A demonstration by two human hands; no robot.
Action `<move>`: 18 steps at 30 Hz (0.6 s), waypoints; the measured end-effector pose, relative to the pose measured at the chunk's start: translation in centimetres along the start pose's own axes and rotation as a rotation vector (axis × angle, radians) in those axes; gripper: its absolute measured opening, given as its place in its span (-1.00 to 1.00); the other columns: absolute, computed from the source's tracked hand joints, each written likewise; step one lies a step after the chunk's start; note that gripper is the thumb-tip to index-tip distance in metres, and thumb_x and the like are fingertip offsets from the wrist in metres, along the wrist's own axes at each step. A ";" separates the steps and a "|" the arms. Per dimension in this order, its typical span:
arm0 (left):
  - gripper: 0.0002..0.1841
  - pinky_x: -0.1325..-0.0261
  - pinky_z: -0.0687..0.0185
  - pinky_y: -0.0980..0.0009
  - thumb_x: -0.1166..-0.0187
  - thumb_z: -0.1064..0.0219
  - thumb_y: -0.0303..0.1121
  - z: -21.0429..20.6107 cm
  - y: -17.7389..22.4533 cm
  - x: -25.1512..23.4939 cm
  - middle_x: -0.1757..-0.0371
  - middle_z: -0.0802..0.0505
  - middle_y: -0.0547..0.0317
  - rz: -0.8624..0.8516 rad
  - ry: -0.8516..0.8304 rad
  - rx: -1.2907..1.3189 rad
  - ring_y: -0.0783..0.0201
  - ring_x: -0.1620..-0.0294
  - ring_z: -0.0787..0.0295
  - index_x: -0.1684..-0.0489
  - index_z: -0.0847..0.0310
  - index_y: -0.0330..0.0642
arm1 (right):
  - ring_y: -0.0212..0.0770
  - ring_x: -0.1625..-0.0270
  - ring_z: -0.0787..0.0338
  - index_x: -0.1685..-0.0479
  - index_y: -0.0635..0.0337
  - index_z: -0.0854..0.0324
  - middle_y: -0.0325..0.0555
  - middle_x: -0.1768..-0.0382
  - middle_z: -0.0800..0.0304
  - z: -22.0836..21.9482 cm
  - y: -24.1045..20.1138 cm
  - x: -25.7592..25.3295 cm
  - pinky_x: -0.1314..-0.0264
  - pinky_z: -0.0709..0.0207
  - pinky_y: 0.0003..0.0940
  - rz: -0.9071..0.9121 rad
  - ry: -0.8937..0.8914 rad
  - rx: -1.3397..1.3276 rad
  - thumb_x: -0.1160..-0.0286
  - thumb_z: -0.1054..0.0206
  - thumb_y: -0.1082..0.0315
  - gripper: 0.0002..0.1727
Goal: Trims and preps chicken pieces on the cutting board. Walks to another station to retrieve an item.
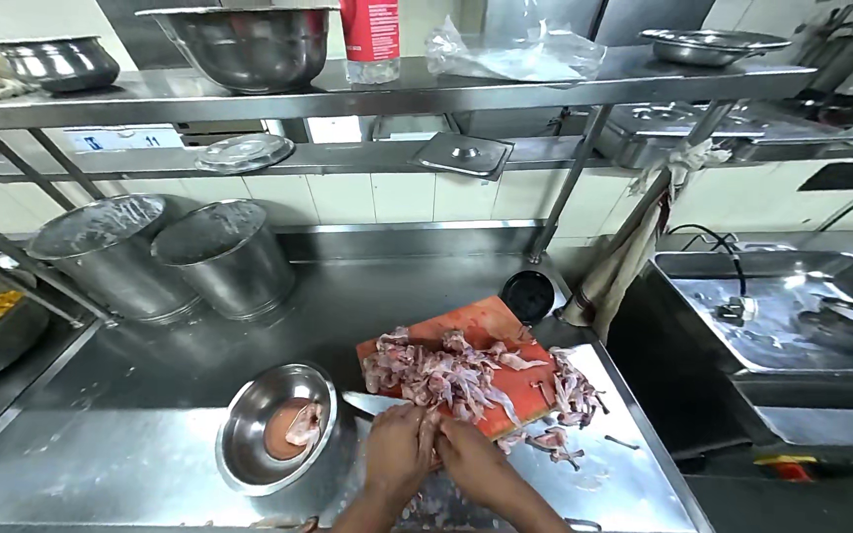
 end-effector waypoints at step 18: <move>-0.43 -0.01 -0.77 0.02 -0.80 0.11 -0.01 7.4 0.3 -2.1 0.34 -0.88 0.13 0.113 0.322 0.219 0.16 0.18 -0.87 0.26 -0.83 -0.15 | -0.02 0.20 -0.78 0.03 0.31 -0.67 0.06 0.32 -0.74 2.9 -3.3 1.8 0.02 -0.65 0.04 0.092 0.296 -0.140 -0.85 0.05 0.06 -0.50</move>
Point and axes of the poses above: each hand's wrist, its own x-axis away from the middle knuckle, its own z-axis out of the back of the hand, y = z × x, the point moved 10 cm from there along -x, towards the middle knuckle
